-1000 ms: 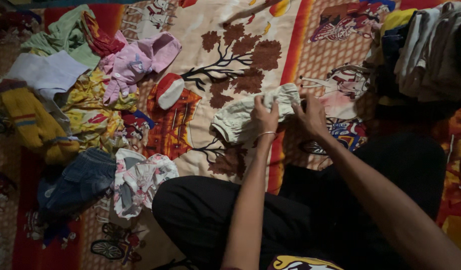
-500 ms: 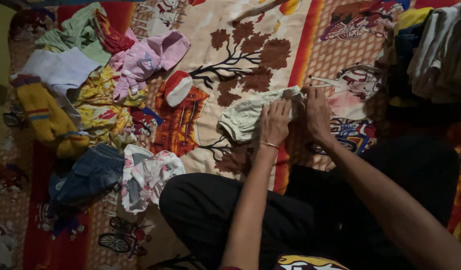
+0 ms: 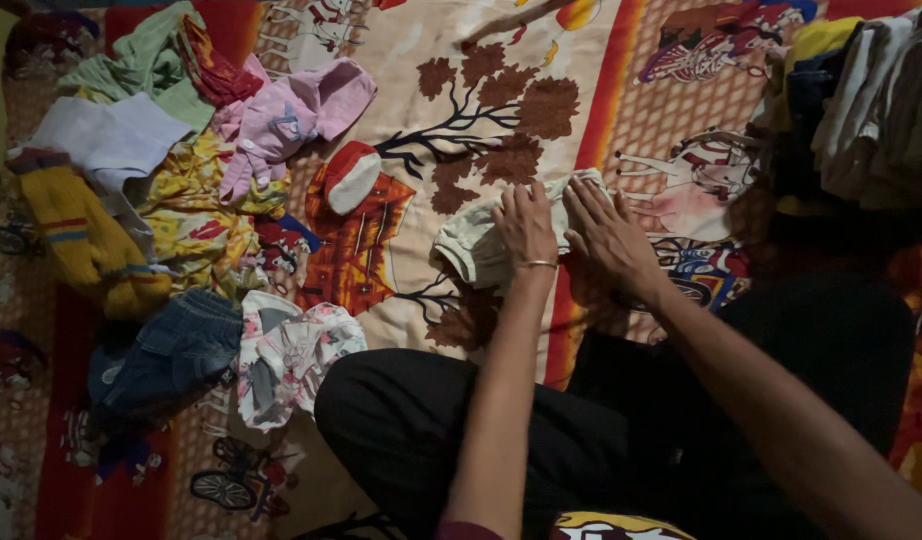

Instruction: The person sits on a bed and folds several pieces of clothing, including a light-colored shirt, a pair of denim shorts, and a floral-patterned top. Each item is smoothed, folded into a compact shape, and placed on a growing stack to the right.

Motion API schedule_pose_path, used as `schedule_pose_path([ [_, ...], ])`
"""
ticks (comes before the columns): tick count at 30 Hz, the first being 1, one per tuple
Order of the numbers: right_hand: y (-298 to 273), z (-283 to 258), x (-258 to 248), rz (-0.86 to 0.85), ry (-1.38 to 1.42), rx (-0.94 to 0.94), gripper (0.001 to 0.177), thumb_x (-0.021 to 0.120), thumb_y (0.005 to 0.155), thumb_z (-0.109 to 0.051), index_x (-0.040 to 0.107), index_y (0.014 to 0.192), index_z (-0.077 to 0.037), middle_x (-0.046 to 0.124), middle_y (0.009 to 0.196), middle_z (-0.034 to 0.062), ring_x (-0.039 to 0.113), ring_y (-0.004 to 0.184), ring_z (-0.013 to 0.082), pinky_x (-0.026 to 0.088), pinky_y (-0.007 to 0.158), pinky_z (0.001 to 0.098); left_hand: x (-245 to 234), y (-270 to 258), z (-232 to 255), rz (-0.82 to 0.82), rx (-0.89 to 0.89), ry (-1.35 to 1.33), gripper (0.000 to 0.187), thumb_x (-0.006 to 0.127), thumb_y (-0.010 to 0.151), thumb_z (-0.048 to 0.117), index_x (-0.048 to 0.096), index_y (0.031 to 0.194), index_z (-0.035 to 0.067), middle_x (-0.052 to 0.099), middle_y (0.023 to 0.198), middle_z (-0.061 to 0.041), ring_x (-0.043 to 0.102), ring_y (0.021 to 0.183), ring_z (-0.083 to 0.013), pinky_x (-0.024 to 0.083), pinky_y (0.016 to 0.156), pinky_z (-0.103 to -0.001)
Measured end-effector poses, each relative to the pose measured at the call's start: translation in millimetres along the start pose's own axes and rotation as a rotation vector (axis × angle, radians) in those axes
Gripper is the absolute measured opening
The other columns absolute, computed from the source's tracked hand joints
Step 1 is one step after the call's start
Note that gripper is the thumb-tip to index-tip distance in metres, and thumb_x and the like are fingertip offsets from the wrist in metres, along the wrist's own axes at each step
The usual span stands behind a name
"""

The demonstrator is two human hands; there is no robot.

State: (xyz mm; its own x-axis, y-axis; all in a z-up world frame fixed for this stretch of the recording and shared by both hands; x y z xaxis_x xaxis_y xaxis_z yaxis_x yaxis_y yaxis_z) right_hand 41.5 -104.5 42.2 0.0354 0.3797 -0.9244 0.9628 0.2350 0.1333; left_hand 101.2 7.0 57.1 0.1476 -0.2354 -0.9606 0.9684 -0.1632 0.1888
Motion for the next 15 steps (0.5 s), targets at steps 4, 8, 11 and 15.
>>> schedule_pose_path([
  [4,2,18,29,-0.249,-0.371,-0.066,0.063,0.051,0.102,-0.039,0.033,0.157,-0.014,0.029,0.169,0.0075,0.021,0.162,0.0260,0.012,0.130,0.0547,1,-16,38,0.103,0.299,-0.216,0.038,0.054,0.109,0.019,0.052,0.146,0.012,0.055,0.153,-0.005,0.048,0.141,-0.0244,0.038,0.116,-0.045],
  [8,-3,7,-7,-0.012,0.137,-0.091,0.072,0.053,0.094,-0.024,0.034,0.160,-0.002,0.031,0.167,0.0185,0.023,0.155,0.0327,0.012,0.121,0.0598,22,-37,31,-0.167,0.313,-0.082,0.066,0.048,0.101,0.045,0.033,0.158,0.015,0.027,0.166,0.001,0.020,0.155,-0.0238,0.015,0.124,-0.058],
  [11,-4,0,-22,0.007,0.185,-0.055,0.069,0.059,0.086,-0.013,0.045,0.153,-0.004,0.041,0.161,0.0194,0.038,0.146,0.0357,0.022,0.118,0.0590,19,-38,-5,-0.252,0.146,-0.054,0.071,0.047,0.099,0.050,0.031,0.159,0.016,0.015,0.169,0.000,0.011,0.157,-0.0223,0.009,0.125,-0.061],
  [15,-3,16,-51,0.386,0.407,0.216,0.042,0.063,0.101,-0.012,0.054,0.140,-0.002,0.057,0.139,0.0237,0.054,0.130,0.0402,0.045,0.111,0.0502,1,-32,-30,-0.148,0.050,-0.084,0.073,0.053,0.099,0.044,0.031,0.158,0.007,0.017,0.170,-0.009,0.012,0.157,-0.0280,0.008,0.126,-0.058],
])
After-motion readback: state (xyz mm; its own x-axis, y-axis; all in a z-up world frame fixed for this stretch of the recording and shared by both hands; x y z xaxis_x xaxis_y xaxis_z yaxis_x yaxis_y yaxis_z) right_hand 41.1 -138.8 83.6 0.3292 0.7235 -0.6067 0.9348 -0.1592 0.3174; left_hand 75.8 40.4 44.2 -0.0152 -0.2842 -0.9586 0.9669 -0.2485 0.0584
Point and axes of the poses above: each hand's wrist, its own y-axis towards the middle knuckle, its own x-axis out of the palm, z = x × y, the point moved 10 cm from there along y, towards the middle knuckle
